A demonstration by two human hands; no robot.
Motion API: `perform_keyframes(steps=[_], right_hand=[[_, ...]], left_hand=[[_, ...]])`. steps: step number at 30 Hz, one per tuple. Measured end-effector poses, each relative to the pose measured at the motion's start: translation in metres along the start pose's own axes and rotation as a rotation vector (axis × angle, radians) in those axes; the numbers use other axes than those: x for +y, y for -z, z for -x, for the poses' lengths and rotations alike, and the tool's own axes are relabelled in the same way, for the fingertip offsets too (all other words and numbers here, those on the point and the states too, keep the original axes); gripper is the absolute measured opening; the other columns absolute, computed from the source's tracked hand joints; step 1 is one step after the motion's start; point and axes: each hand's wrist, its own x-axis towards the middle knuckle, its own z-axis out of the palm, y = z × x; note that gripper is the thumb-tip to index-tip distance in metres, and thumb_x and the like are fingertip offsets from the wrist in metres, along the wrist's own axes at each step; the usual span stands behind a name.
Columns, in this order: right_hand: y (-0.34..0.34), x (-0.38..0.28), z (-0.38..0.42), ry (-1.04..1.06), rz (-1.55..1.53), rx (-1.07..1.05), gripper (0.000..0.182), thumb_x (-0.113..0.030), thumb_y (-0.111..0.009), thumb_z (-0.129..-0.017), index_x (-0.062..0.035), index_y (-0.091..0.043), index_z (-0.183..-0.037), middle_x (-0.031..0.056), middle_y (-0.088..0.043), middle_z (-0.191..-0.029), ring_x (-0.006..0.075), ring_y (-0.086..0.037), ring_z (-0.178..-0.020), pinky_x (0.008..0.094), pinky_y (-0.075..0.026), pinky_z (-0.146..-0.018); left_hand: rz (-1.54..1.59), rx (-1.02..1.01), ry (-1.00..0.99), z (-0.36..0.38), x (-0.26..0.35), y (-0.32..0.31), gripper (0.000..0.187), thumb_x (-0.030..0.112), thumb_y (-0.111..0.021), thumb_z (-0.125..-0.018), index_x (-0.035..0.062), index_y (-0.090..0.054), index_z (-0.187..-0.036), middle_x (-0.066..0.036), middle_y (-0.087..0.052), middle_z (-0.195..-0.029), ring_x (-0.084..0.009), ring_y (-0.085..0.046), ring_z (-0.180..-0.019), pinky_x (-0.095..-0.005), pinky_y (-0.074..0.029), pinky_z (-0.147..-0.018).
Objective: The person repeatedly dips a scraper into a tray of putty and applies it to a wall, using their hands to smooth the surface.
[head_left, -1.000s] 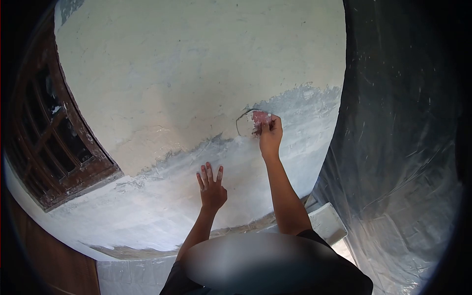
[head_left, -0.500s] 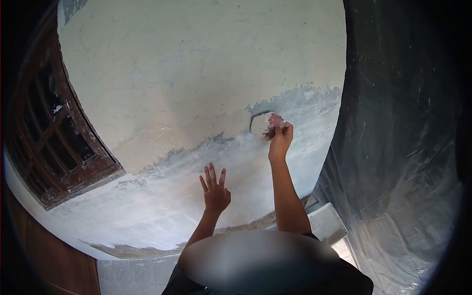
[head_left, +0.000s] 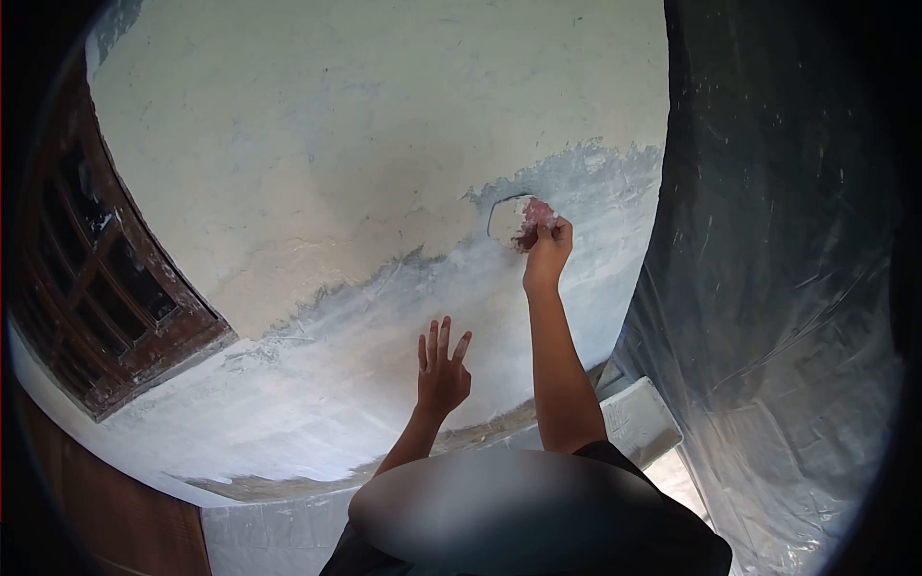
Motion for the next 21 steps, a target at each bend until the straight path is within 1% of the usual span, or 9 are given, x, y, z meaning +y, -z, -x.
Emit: perform_keyframes(steps=[1, 2, 5, 7, 11, 15, 17, 19, 21], right_hand=[[0.008, -0.004, 0.001, -0.025, -0.095, 0.018, 0.013, 0.001, -0.048, -0.088, -0.0005, -0.050, -0.101, 0.0035, -0.052, -0.090, 0.0098, -0.047, -0.079, 0.0241, -0.041, -0.072], [0.016, -0.006, 0.001, -0.023, -0.089, 0.025, 0.013, 0.001, -0.048, -0.088, -0.0005, -0.050, -0.101, 0.0035, -0.052, -0.090, 0.0098, -0.047, -0.079, 0.0241, -0.041, -0.072], [0.056, 0.004, 0.004, -0.063, -0.012, -0.020, 0.012, 0.000, -0.048, -0.088, -0.0001, -0.050, -0.100, 0.0049, -0.054, -0.092, 0.0100, -0.049, -0.080, 0.0237, -0.041, -0.073], [0.080, 0.009, 0.005, -0.075, 0.010, -0.016, 0.011, 0.000, -0.048, -0.089, -0.0002, -0.050, -0.099, 0.0048, -0.054, -0.091, 0.0100, -0.049, -0.080, 0.0237, -0.041, -0.074], [0.134, 0.012, 0.009, -0.087, 0.091, 0.013, 0.008, -0.002, -0.048, -0.090, -0.0008, -0.050, -0.098, 0.0045, -0.055, -0.091, 0.0098, -0.050, -0.082, 0.0242, -0.041, -0.075], [0.197, 0.006, 0.015, -0.108, 0.225, 0.082, 0.009, -0.003, -0.049, -0.091, -0.0011, -0.051, -0.100, 0.0053, -0.056, -0.094, 0.0098, -0.051, -0.083, 0.0251, -0.042, -0.076], [0.230, 0.004, 0.018, -0.126, 0.310, 0.136, 0.010, -0.002, -0.050, -0.091, -0.0002, -0.052, -0.101, 0.0057, -0.057, -0.092, 0.0103, -0.052, -0.083, 0.0250, -0.043, -0.074], [0.264, 0.007, 0.021, -0.133, 0.337, 0.190, 0.011, -0.002, -0.051, -0.090, 0.0003, -0.052, -0.101, 0.0059, -0.057, -0.091, 0.0106, -0.052, -0.082, 0.0249, -0.043, -0.074], [0.301, 0.004, 0.028, -0.141, 0.457, 0.237, 0.011, -0.002, -0.054, -0.088, 0.0017, -0.054, -0.099, 0.0062, -0.058, -0.087, 0.0116, -0.054, -0.079, 0.0254, -0.043, -0.072]], left_hand=[[0.020, 0.014, 0.002, 0.000, 0.004, -0.001, 0.064, 0.006, -0.056, -0.072, 0.0101, -0.040, -0.134, -0.022, -0.018, -0.147, -0.0403, -0.012, -0.138, -0.0563, -0.013, -0.110], [0.026, 0.010, -0.001, -0.003, 0.006, -0.004, 0.064, 0.006, -0.056, -0.072, 0.0101, -0.040, -0.134, -0.022, -0.018, -0.147, -0.0403, -0.012, -0.138, -0.0563, -0.013, -0.110], [0.050, -0.044, -0.035, 0.002, 0.017, -0.015, 0.066, 0.004, -0.056, -0.071, 0.0121, -0.040, -0.134, -0.020, -0.021, -0.146, -0.0389, -0.015, -0.138, -0.0555, -0.016, -0.110], [0.088, -0.051, -0.059, -0.002, 0.028, -0.023, 0.066, 0.002, -0.056, -0.071, 0.0128, -0.040, -0.134, -0.018, -0.025, -0.144, -0.0382, -0.018, -0.137, -0.0547, -0.019, -0.109], [0.177, -0.080, -0.127, -0.008, 0.057, -0.041, 0.064, 0.001, -0.055, -0.070, 0.0125, -0.042, -0.131, -0.018, -0.028, -0.143, -0.0386, -0.023, -0.135, -0.0548, -0.022, -0.107], [0.286, -0.144, -0.170, -0.010, 0.092, -0.071, 0.062, 0.001, -0.055, -0.069, 0.0094, -0.044, -0.129, -0.019, -0.032, -0.139, -0.0383, -0.028, -0.132, -0.0530, -0.025, -0.106], [0.335, -0.163, -0.181, -0.009, 0.111, -0.083, 0.060, 0.000, -0.055, -0.069, 0.0064, -0.044, -0.128, -0.019, -0.036, -0.136, -0.0368, -0.031, -0.130, -0.0501, -0.029, -0.104], [0.402, -0.229, -0.185, -0.003, 0.128, -0.100, 0.060, 0.001, -0.055, -0.069, 0.0061, -0.044, -0.128, -0.018, -0.037, -0.135, -0.0362, -0.032, -0.130, -0.0493, -0.030, -0.104], [0.459, -0.292, -0.194, 0.007, 0.144, -0.119, 0.058, 0.002, -0.056, -0.070, 0.0050, -0.044, -0.126, -0.017, -0.040, -0.133, -0.0347, -0.035, -0.128, -0.0463, -0.033, -0.102]])
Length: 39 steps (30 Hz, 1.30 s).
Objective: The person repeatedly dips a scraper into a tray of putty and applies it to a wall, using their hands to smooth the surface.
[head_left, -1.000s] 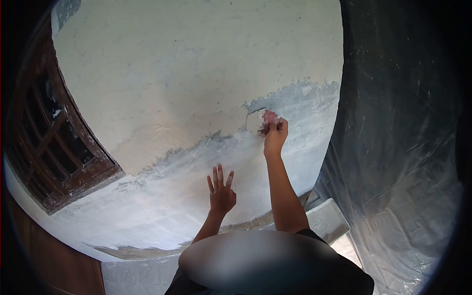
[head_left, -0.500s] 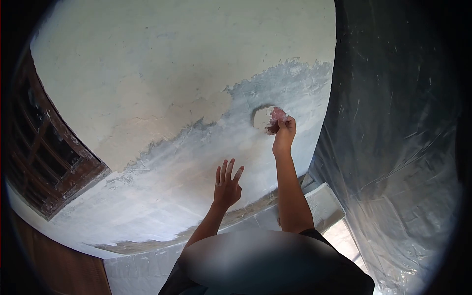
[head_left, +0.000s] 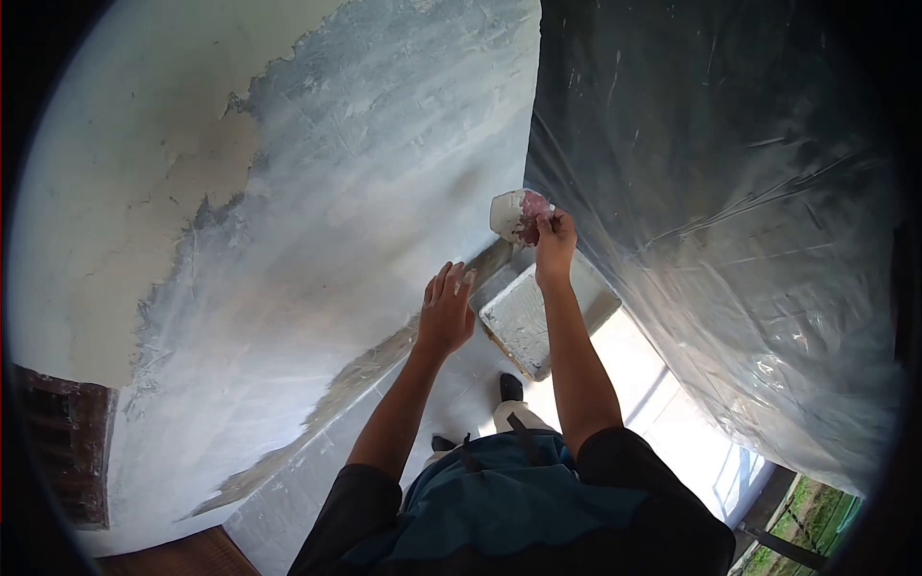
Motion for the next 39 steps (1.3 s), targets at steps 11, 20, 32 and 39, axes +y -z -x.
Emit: perform_keyframes(steps=[11, 20, 32, 39], right_hand=[[0.186, 0.068, -0.011, -0.022, 0.801, 0.218, 0.020, -0.006, -0.061, -0.080, 0.0024, -0.057, -0.098, 0.0143, -0.064, -0.081, 0.0246, -0.061, -0.074, 0.0330, -0.046, -0.070], [0.228, 0.123, -0.009, -0.136, 1.075, 0.121, 0.023, -0.011, -0.055, -0.083, -0.0009, -0.059, -0.103, 0.0208, -0.065, -0.090, 0.0389, -0.063, -0.083, 0.0427, -0.049, -0.071], [0.234, 0.206, -0.052, 0.151, 1.170, -0.088, 0.022, -0.007, -0.053, -0.081, -0.0068, -0.060, -0.102, 0.0189, -0.066, -0.082, 0.0377, -0.064, -0.075, 0.0457, -0.051, -0.066], [0.240, 0.213, -0.057, 0.278, 1.221, -0.169, 0.021, -0.007, -0.055, -0.080, -0.0059, -0.061, -0.100, 0.0208, -0.064, -0.077, 0.0368, -0.064, -0.072, 0.0446, -0.052, -0.064]], left_hand=[[0.160, -0.378, 0.094, 0.036, 0.015, -0.113, 0.051, 0.006, -0.058, -0.071, 0.0033, -0.047, -0.121, -0.017, -0.044, -0.129, -0.0327, -0.041, -0.122, -0.0460, -0.038, -0.098], [0.202, -0.569, 0.158, 0.061, 0.019, -0.169, 0.058, 0.008, -0.059, -0.074, 0.0035, -0.040, -0.128, -0.017, -0.040, -0.131, -0.0337, -0.040, -0.122, -0.0469, -0.038, -0.097], [0.273, -0.633, 0.272, 0.076, 0.029, -0.203, 0.057, 0.008, -0.059, -0.073, 0.0018, -0.041, -0.127, -0.018, -0.043, -0.130, -0.0350, -0.043, -0.120, -0.0460, -0.039, -0.096], [0.317, -0.654, 0.327, 0.081, 0.032, -0.210, 0.058, 0.008, -0.059, -0.074, 0.0038, -0.040, -0.129, -0.018, -0.042, -0.130, -0.0354, -0.043, -0.120, -0.0462, -0.039, -0.097]])
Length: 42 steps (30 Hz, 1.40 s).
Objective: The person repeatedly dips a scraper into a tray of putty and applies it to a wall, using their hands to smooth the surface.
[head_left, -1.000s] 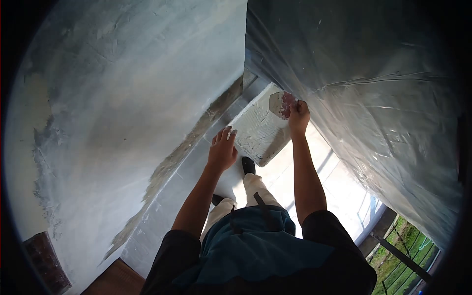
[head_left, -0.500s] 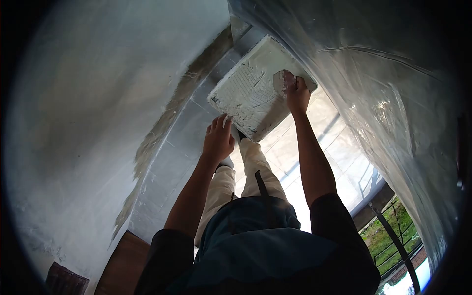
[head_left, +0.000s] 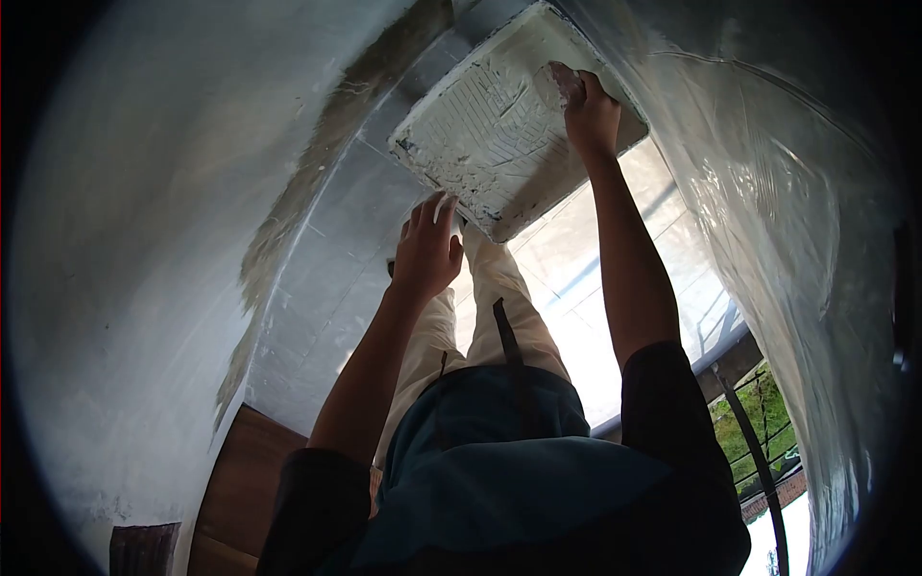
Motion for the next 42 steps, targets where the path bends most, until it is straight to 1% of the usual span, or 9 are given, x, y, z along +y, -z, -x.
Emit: perform_keyframes(steps=[8, 17, 23, 29, 31, 34, 35, 37, 42], right_hand=[[-0.008, -0.003, 0.004, -0.013, 0.040, -0.045, 0.021, -0.006, -0.056, -0.080, -0.0053, -0.061, -0.100, 0.0202, -0.065, -0.078, 0.0365, -0.065, -0.072, 0.0443, -0.053, -0.063], [-0.009, 0.005, -0.006, 0.013, 0.116, -0.094, 0.025, -0.008, -0.056, -0.077, -0.0066, -0.062, -0.101, 0.0203, -0.066, -0.081, 0.0374, -0.065, -0.075, 0.0453, -0.054, -0.069], [-0.002, 0.009, -0.003, -0.012, 0.111, -0.100, 0.023, -0.011, -0.054, -0.077, -0.0047, -0.065, -0.096, 0.0204, -0.065, -0.080, 0.0380, -0.064, -0.077, 0.0466, -0.053, -0.071], [0.002, 0.022, 0.008, -0.078, 0.079, -0.098, 0.025, -0.012, -0.053, -0.077, -0.0036, -0.066, -0.097, 0.0202, -0.066, -0.083, 0.0374, -0.064, -0.079, 0.0450, -0.052, -0.074], [0.002, 0.023, 0.010, -0.153, 0.039, -0.096, 0.026, -0.013, -0.055, -0.077, -0.0034, -0.066, -0.098, 0.0201, -0.066, -0.083, 0.0364, -0.065, -0.080, 0.0435, -0.052, -0.074], [-0.001, 0.025, 0.009, -0.100, 0.030, -0.039, 0.026, -0.014, -0.056, -0.077, -0.0034, -0.066, -0.099, 0.0198, -0.066, -0.084, 0.0355, -0.065, -0.080, 0.0422, -0.052, -0.074], [-0.002, 0.025, 0.011, -0.104, 0.028, -0.042, 0.026, -0.014, -0.056, -0.077, -0.0034, -0.066, -0.099, 0.0198, -0.066, -0.084, 0.0355, -0.065, -0.080, 0.0422, -0.052, -0.074], [0.000, 0.023, 0.010, -0.185, 0.011, -0.069, 0.025, -0.014, -0.056, -0.078, -0.0039, -0.066, -0.098, 0.0188, -0.067, -0.085, 0.0350, -0.065, -0.081, 0.0414, -0.053, -0.074], [-0.001, 0.025, 0.007, -0.169, 0.000, -0.072, 0.026, -0.016, -0.058, -0.078, -0.0054, -0.066, -0.100, 0.0174, -0.067, -0.086, 0.0339, -0.066, -0.081, 0.0411, -0.053, -0.074]], left_hand=[[-0.004, -0.001, 0.010, -0.005, -0.007, 0.001, 0.058, 0.007, -0.059, -0.074, 0.0047, -0.040, -0.129, -0.018, -0.042, -0.130, -0.0351, -0.043, -0.120, -0.0465, -0.039, -0.096], [0.005, -0.001, 0.026, -0.005, -0.010, -0.003, 0.059, 0.009, -0.059, -0.075, 0.0051, -0.039, -0.130, -0.017, -0.041, -0.131, -0.0354, -0.044, -0.119, -0.0469, -0.039, -0.096], [0.020, -0.018, 0.038, 0.000, -0.008, -0.004, 0.060, 0.009, -0.059, -0.075, 0.0053, -0.039, -0.131, -0.017, -0.041, -0.131, -0.0357, -0.044, -0.118, -0.0470, -0.039, -0.096], [0.024, -0.025, 0.047, 0.005, -0.012, -0.006, 0.059, 0.009, -0.059, -0.076, 0.0052, -0.039, -0.131, -0.017, -0.041, -0.131, -0.0357, -0.045, -0.118, -0.0474, -0.039, -0.096], [0.021, -0.031, 0.051, 0.008, -0.012, -0.007, 0.059, 0.009, -0.059, -0.076, 0.0052, -0.039, -0.131, -0.017, -0.041, -0.131, -0.0355, -0.045, -0.118, -0.0474, -0.039, -0.095], [0.011, -0.042, 0.067, 0.011, -0.016, -0.010, 0.059, 0.010, -0.058, -0.076, 0.0051, -0.038, -0.131, -0.017, -0.040, -0.132, -0.0353, -0.044, -0.118, -0.0474, -0.039, -0.096], [0.009, -0.050, 0.076, 0.014, -0.017, -0.011, 0.059, 0.010, -0.058, -0.076, 0.0050, -0.038, -0.131, -0.017, -0.040, -0.132, -0.0351, -0.044, -0.119, -0.0474, -0.039, -0.096], [0.007, -0.057, 0.085, 0.017, -0.019, -0.010, 0.058, 0.010, -0.058, -0.077, 0.0049, -0.038, -0.131, -0.017, -0.039, -0.132, -0.0351, -0.044, -0.119, -0.0472, -0.039, -0.096], [0.005, -0.069, 0.096, 0.021, -0.027, -0.009, 0.058, 0.010, -0.057, -0.078, 0.0047, -0.037, -0.132, -0.017, -0.039, -0.133, -0.0350, -0.043, -0.120, -0.0465, -0.038, -0.098]])
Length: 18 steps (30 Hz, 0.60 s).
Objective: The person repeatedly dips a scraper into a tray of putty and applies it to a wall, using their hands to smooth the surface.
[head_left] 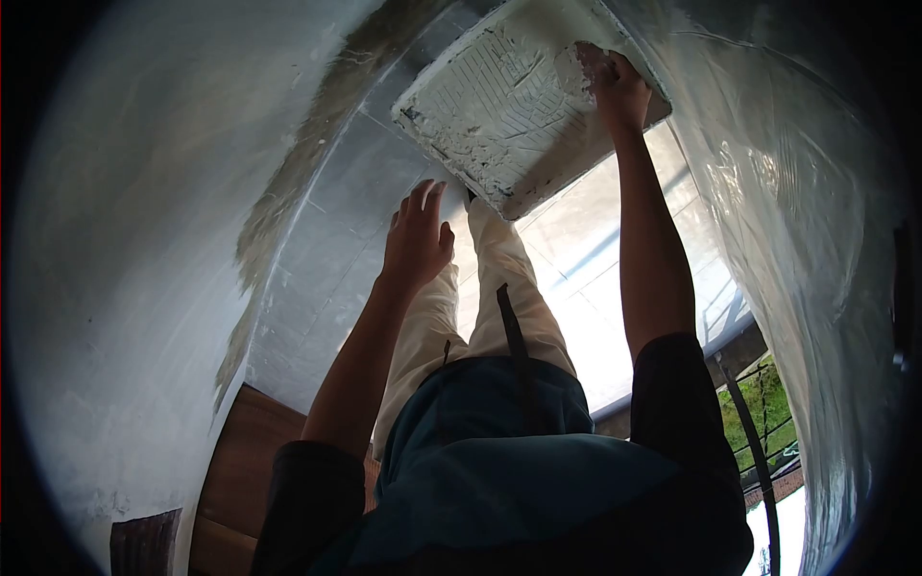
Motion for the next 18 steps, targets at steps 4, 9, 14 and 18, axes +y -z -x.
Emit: perform_keyframes(steps=[4, 9, 14, 18], right_hand=[[0.000, 0.003, -0.003, 0.049, -0.009, -0.004, 0.027, -0.019, -0.060, -0.078, -0.0057, -0.065, -0.101, 0.0168, -0.067, -0.085, 0.0338, -0.066, -0.079, 0.0408, -0.052, -0.073], [0.002, 0.008, -0.002, 0.061, 0.010, -0.034, 0.027, -0.019, -0.060, -0.078, -0.0063, -0.065, -0.101, 0.0159, -0.067, -0.086, 0.0335, -0.065, -0.080, 0.0408, -0.052, -0.074], [0.000, 0.006, -0.001, 0.073, -0.011, -0.064, 0.027, -0.017, -0.060, -0.078, -0.0069, -0.064, -0.103, 0.0155, -0.067, -0.087, 0.0326, -0.065, -0.083, 0.0403, -0.051, -0.076], [-0.001, 0.007, -0.002, 0.057, -0.030, -0.151, 0.029, -0.019, -0.060, -0.078, -0.0079, -0.064, -0.105, 0.0153, -0.067, -0.088, 0.0322, -0.065, -0.084, 0.0393, -0.051, -0.077]], left_hand=[[0.002, 0.022, 0.005, 0.003, -0.005, 0.001, 0.058, 0.010, -0.057, -0.078, 0.0047, -0.037, -0.132, -0.017, -0.039, -0.133, -0.0349, -0.043, -0.120, -0.0463, -0.038, -0.098], [-0.007, 0.034, 0.003, 0.008, -0.008, 0.001, 0.057, 0.009, -0.056, -0.078, 0.0029, -0.036, -0.132, -0.019, -0.039, -0.132, -0.0373, -0.044, -0.118, -0.0461, -0.039, -0.097], [0.002, 0.019, 0.031, 0.014, -0.011, -0.001, 0.057, 0.009, -0.056, -0.079, 0.0024, -0.036, -0.131, -0.019, -0.039, -0.132, -0.0373, -0.043, -0.119, -0.0461, -0.039, -0.098], [-0.003, 0.020, 0.043, 0.016, -0.013, -0.002, 0.057, 0.009, -0.056, -0.079, 0.0023, -0.036, -0.131, -0.019, -0.039, -0.132, -0.0374, -0.043, -0.119, -0.0461, -0.039, -0.098]])
